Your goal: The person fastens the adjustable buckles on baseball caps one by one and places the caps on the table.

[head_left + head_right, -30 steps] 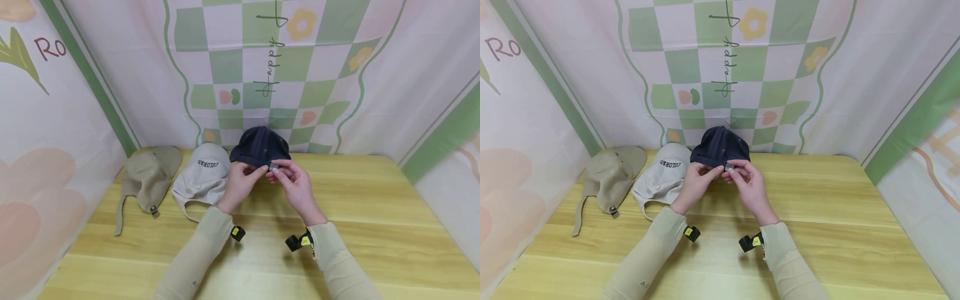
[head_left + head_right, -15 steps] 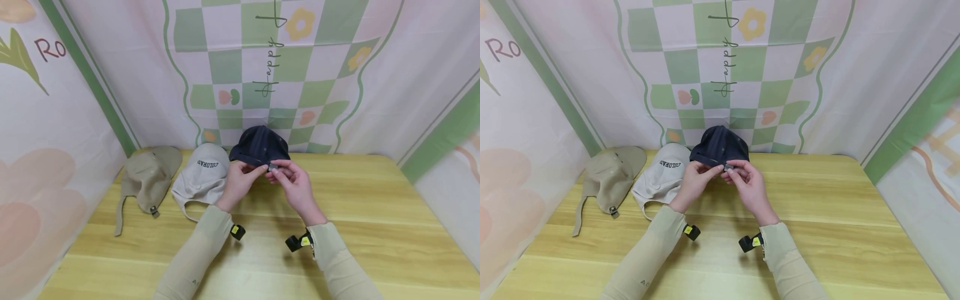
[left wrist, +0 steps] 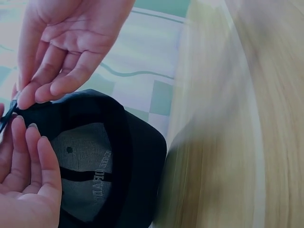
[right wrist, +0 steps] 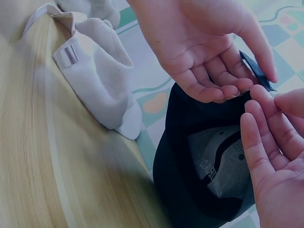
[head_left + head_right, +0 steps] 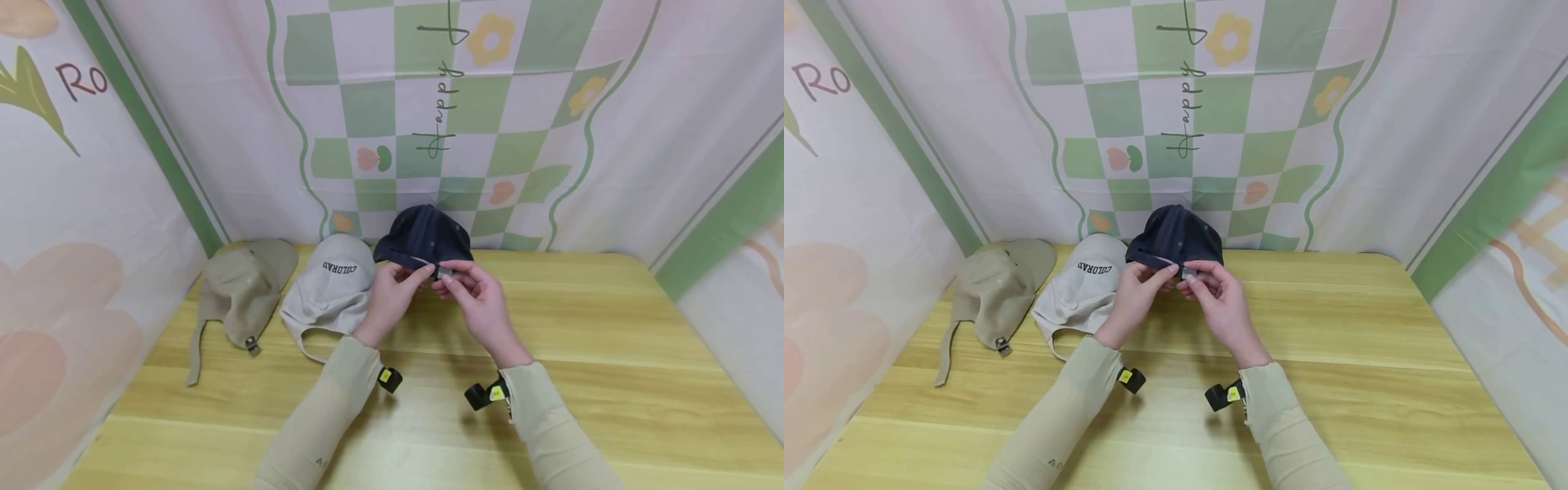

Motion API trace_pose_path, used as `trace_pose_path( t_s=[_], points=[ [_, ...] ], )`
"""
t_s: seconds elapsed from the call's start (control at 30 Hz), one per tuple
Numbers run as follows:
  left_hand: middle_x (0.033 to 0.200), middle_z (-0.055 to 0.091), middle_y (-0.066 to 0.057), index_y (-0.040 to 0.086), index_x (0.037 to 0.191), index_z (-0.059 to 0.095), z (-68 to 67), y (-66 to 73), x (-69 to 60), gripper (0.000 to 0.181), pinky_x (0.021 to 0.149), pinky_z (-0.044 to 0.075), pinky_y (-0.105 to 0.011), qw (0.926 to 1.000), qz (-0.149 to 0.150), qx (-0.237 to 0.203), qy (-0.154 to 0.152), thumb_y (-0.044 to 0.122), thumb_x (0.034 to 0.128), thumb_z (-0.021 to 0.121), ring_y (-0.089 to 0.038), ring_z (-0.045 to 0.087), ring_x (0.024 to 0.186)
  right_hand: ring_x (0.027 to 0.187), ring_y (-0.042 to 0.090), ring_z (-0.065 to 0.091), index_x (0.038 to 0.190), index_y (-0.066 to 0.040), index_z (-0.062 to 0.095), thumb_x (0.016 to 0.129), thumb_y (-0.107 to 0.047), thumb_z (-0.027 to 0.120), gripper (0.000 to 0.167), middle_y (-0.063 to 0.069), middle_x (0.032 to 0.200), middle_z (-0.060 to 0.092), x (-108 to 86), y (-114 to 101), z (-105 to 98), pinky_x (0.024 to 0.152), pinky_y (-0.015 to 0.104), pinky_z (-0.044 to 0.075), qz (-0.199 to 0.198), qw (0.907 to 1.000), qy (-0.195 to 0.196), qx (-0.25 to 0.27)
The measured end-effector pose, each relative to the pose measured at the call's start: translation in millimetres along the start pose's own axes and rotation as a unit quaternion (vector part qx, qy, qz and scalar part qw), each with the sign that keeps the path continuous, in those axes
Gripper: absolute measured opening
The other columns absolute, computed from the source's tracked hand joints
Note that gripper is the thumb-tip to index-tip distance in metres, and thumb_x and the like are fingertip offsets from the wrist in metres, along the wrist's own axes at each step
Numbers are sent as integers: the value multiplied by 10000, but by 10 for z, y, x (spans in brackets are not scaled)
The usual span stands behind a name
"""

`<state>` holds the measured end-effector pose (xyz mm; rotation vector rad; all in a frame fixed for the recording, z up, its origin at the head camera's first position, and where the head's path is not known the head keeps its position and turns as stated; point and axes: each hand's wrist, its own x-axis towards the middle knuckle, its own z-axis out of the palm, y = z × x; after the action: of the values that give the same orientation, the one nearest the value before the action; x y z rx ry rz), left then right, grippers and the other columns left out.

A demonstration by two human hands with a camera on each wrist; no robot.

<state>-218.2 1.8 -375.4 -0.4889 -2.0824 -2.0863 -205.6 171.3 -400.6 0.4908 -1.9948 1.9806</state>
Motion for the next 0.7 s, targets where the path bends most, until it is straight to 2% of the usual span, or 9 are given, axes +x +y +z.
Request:
trace_pose_path(
  t_s=[0.07,0.13,0.17,0.27,0.37,0.43,0.5,0.7],
  points=[
    [794,661,-234,-104,931,704,-2,105,-27,166,615,439,-205,9997,-75,-213,15,59,957,710,-387,618,746,831,237,707,1210,91,626,1016,0,606,215,285,954,701,1,-1,1,746,319,603,-23,10000,6,21],
    [771,661,-166,-106,932,701,-6,103,-23,156,622,445,-204,9994,-63,-346,-6,49,952,711,-507,584,803,834,233,708,1210,93,625,1015,4,607,215,284,954,701,0,-3,-1,745,319,603,-27,10000,0,39],
    [759,660,-137,-105,924,701,-7,100,-20,152,621,444,-204,9994,-39,-355,-16,44,949,713,-519,577,806,835,231,708,1210,94,624,1014,6,607,216,285,954,700,-1,-6,0,747,320,603,-29,10000,-5,44],
    [750,668,-120,-105,910,710,-3,75,-8,146,610,443,-205,9996,23,-294,-1,36,943,719,-382,599,733,834,231,709,1211,100,622,1013,8,607,219,293,953,697,-3,-13,5,749,321,603,-37,10000,-8,59],
    [781,676,-227,-111,919,721,15,-45,37,158,592,428,-205,9998,56,-173,29,44,944,725,-197,584,672,835,253,708,1212,101,622,1014,8,606,219,294,953,697,-4,-16,11,753,318,602,-16,10000,17,45],
    [816,684,-269,-102,937,732,29,-130,61,160,586,423,-202,9999,72,-113,46,57,945,730,-126,575,657,839,272,706,1214,94,624,1015,5,606,218,288,956,699,-4,-16,13,756,316,601,20,10000,43,34],
    [835,696,-258,-88,960,742,41,-213,83,161,588,426,-204,9999,84,-94,33,72,949,732,-133,585,665,843,283,704,1214,87,627,1015,1,608,218,281,961,699,-4,-17,17,759,316,601,64,10000,60,37],
    [844,732,-94,-20,992,767,52,-266,73,170,628,472,-221,9998,54,-197,-20,144,950,751,-255,641,751,854,276,704,1219,84,625,1020,-23,612,227,256,968,704,-6,-20,20,764,313,600,159,9999,42,4]
  ],
)
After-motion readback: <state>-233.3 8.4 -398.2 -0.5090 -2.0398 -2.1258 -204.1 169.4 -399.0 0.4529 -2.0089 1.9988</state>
